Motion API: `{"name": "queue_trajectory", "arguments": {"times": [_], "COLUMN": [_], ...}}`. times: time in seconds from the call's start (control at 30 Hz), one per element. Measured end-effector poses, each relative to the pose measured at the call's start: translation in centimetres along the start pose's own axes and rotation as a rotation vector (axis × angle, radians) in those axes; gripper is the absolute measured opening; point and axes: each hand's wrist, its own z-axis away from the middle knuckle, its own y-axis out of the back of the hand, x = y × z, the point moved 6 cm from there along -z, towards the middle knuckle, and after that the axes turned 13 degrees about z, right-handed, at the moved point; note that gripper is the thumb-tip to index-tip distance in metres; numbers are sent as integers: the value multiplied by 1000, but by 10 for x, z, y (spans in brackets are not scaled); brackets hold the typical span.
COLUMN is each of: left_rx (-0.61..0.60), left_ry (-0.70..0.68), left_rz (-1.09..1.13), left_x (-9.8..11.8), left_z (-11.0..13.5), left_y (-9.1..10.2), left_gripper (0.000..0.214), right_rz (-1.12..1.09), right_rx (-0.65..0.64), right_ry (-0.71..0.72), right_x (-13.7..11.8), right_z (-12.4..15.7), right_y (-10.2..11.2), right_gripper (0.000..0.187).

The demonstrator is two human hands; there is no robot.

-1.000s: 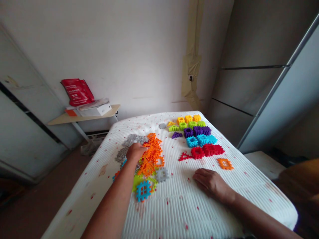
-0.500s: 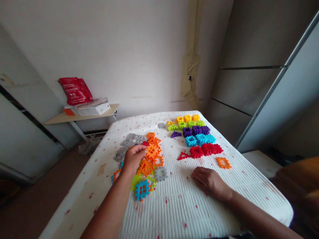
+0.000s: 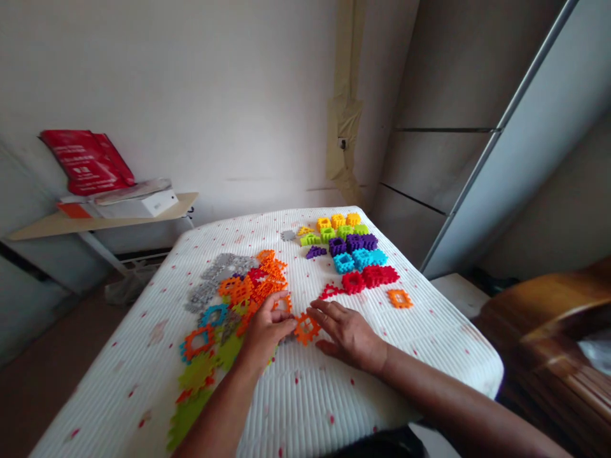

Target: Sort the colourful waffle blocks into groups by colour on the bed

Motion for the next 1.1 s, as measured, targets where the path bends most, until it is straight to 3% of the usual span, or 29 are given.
{"name": "queue_trajectory", "arguments": {"times": [0.2,0.33,0.43,0.6,0.77,0.9,1.1], "left_rx": [-11,-86,-56,68,70,61,87], "left_ry": [31,61,15,-43,-90,-88,-93], "left_rz": [14,1,-10,26,17,10,0], "left_x": [-1,-2,1,10,13,10,9], "left_z": [6,8,6,1,0,-1,-2], "left_y": [-10,-16,-6,15,13,14,22], "left_gripper": [71,77,69,52,46,44,41], "right_rz": [104,72,29,101,168,162,129], "right_rx": [-59,-72,-74,-81,-238,-315,-328], "right_ry": [32,4,-21,-215,-405,-445,-399], "right_x": [-10,-7,16,95,156,169,165], "right_z": [-7,-3,11,62,104,110,100], "right_y": [-6,-3,8,42,54,48,39], "right_gripper": [47,48,50,51,47,44,39]}}
